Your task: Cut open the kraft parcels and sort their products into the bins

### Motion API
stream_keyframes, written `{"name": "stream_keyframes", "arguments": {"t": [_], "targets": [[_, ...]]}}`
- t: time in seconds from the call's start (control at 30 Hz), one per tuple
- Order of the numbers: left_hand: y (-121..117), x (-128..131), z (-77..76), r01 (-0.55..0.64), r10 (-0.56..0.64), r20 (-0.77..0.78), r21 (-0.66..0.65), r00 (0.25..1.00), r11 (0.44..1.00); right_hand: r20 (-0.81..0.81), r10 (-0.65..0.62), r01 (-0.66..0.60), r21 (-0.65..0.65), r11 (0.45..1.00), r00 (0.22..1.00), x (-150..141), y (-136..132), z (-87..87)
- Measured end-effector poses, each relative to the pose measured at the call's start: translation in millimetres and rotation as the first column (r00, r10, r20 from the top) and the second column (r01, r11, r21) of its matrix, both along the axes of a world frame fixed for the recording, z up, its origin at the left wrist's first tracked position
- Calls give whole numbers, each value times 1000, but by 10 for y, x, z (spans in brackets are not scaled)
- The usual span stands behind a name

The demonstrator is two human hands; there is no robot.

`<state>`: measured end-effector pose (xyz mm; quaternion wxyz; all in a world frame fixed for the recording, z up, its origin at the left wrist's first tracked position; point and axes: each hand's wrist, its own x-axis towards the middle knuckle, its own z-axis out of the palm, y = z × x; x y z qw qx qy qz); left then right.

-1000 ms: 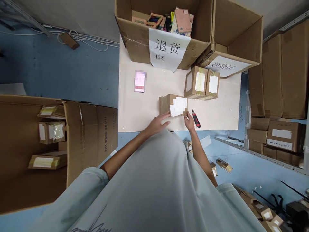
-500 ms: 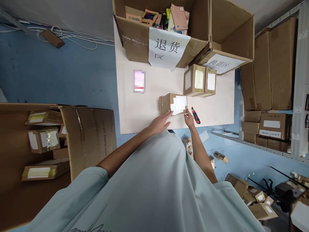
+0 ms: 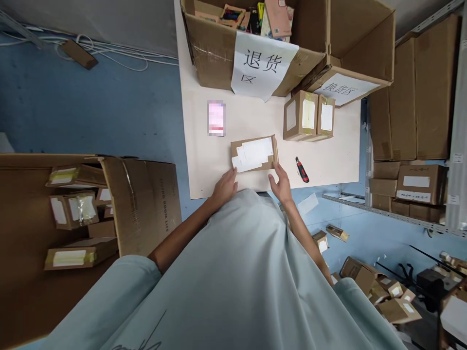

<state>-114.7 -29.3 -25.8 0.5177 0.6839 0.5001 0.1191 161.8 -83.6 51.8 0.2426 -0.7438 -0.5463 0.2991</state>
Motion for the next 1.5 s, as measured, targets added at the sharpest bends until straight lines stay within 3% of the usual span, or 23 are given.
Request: {"name": "stream_keyframes", "arguments": {"t": [0.1, 0.2, 0.37, 0.5, 0.6, 0.7, 0.83, 0.97, 1.03, 1.13, 1.33, 1.5], "targets": [[12, -184, -151, -176, 179, 59, -53, 982, 983, -19, 124, -124, -20, 992, 992, -334, -16, 206], [69, -294, -243, -284, 293, 45, -140, 955, 948, -18, 227, -227, -19, 974, 974, -622, -1, 271], [93, -240, -209, -368, 377, 0, -215, 926, 905, 14, 276, -277, 40, 960, 961, -739, 82, 264], [77, -115, -145, -447, 455, -27, -250, 890, 859, -43, 204, -202, 41, 978, 978, -504, 145, 287], [81, -6, -112, -512, 530, -15, -281, 848, 812, -74, 114, -110, 64, 992, 991, -228, 175, 190], [99, 140, -70, -539, 566, -2, -308, 825, 784, -70, 26, -22, 70, 997, 997, 101, 200, -91], [113, 363, 3, -512, 536, -5, -302, 844, 804, -253, -159, 127, -137, 982, 954, 536, 166, -575], [80, 530, 77, -532, 550, -6, -261, 835, 806, -483, -151, 65, -190, 980, 862, 773, 13, -857], [63, 588, 131, -572, 584, -14, -228, 811, 788, -529, -120, 35, -167, 985, 840, 819, -57, -871], [76, 672, 254, -626, 636, 23, -160, 771, 764, -552, -97, 36, -120, 992, 828, 909, -64, -753], [216, 993, 518, -636, 657, 184, -164, 731, 754, -646, -67, 23, -75, 997, 761, 1318, 262, -430], [147, 1338, 594, -675, 680, 37, -100, 732, 731, -678, -33, -68, -122, 990, 734, 1538, 405, -442]]}}
